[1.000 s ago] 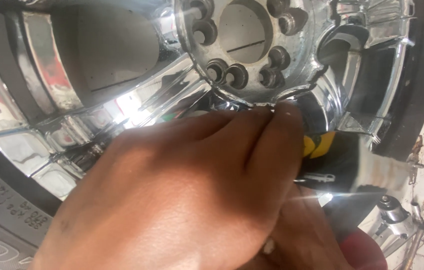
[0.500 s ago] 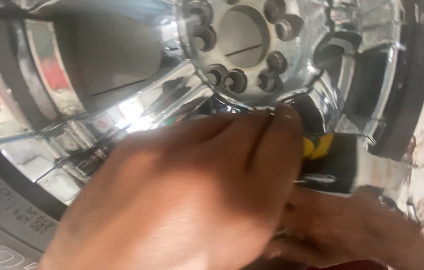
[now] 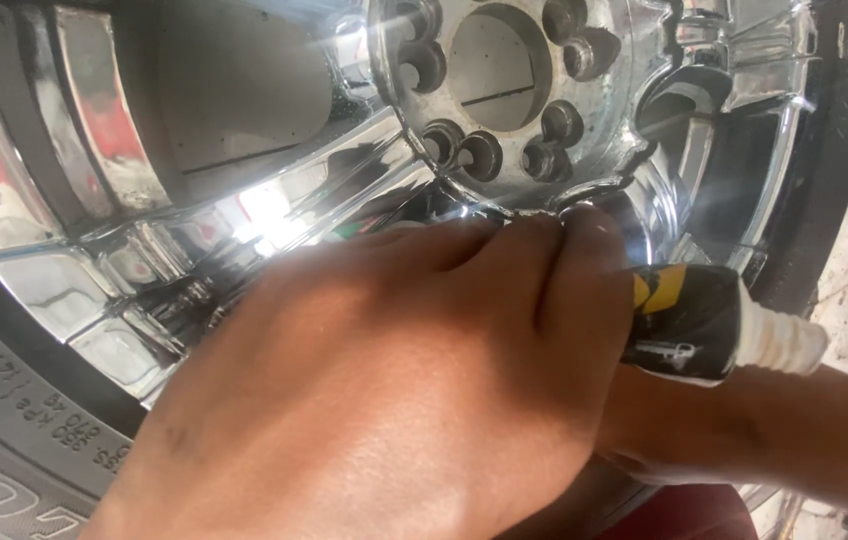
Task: Polishing a chrome car rim using a cloth and polishing paste.
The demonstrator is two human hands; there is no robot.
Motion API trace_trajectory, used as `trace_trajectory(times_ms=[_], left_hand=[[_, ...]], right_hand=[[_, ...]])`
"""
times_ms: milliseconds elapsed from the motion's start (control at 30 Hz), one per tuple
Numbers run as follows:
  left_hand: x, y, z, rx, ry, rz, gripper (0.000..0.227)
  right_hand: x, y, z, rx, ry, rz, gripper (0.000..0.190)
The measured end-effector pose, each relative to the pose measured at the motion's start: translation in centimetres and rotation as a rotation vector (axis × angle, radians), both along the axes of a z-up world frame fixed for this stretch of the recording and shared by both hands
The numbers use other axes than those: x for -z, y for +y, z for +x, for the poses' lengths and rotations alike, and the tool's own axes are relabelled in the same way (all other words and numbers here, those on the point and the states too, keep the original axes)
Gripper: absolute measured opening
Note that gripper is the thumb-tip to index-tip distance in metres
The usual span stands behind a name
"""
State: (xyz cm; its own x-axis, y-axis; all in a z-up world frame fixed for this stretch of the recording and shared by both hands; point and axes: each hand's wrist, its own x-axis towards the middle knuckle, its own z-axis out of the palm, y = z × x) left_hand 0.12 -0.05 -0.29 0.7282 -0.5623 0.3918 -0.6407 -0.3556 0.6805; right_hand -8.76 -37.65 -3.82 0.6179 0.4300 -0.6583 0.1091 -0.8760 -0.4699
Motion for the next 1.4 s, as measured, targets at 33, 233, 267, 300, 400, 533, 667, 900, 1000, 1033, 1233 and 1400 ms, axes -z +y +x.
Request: trace_trajectory(times_ms=[33, 233, 267, 300, 400, 533, 667, 900, 1000, 1033, 1233, 1400], left_hand=[[0.0, 0.0, 0.0, 0.003, -0.001, -0.004, 0.035], [-0.2, 0.5, -0.2, 0.022, 0.015, -0.049, 0.036], [-0.3, 0.7, -0.2, 0.012, -0.002, -0.05, 0.036], [-0.4, 0.8, -0.2, 0.004, -0.023, -0.054, 0.038], [-0.4, 0.6, -0.3, 0.014, -0.009, -0.006, 0.033], [-0.5, 0.7, -0.1, 0.033, 0.061, 0.025, 0.028], [-0.6, 0.5, -0.1, 0.035, 0.066, -0.044, 0.027], [-0.3, 0.2, 0.2, 0.037, 0.054, -0.041, 0.021], [-0.3, 0.0, 0.0, 0.026, 0.041, -0.02, 0.02], [-0.3, -0.1, 0.0, 0.03, 0.039, -0.02, 0.02], [-0.3, 0.2, 0.0, 0.021, 0.01, 0.028, 0.026], [-0.5, 0.6, 0.0, 0.046, -0.024, 0.038, 0.048]], right_hand=[[0.1, 0.4, 0.0, -0.006, 0.002, 0.007, 0.045], [-1.0, 5.0, 0.7, -0.057, 0.007, 0.05, 0.04], [-1.5, 6.2, 0.8, -0.063, 0.01, 0.055, 0.039], [-2.1, 7.3, 0.5, -0.067, 0.009, 0.056, 0.039], [-4.7, 12.6, 0.8, -0.088, 0.0, 0.067, 0.036], [-6.3, 19.3, -0.8, -0.015, -0.416, 0.177, 0.053], [-5.3, 20.0, -4.4, 0.308, -0.379, -0.11, 0.073], [-4.5, 20.2, -3.5, 0.269, -0.402, -0.192, 0.067], [-3.5, 19.1, -3.6, 0.031, -0.588, -0.315, 0.077], [-2.5, 17.7, -4.6, 0.035, -0.589, -0.317, 0.077], [-4.1, 18.4, -3.1, 0.13, -0.605, -0.007, 0.063], [-4.6, 18.7, -2.5, 0.286, -0.4, 0.073, 0.066]])
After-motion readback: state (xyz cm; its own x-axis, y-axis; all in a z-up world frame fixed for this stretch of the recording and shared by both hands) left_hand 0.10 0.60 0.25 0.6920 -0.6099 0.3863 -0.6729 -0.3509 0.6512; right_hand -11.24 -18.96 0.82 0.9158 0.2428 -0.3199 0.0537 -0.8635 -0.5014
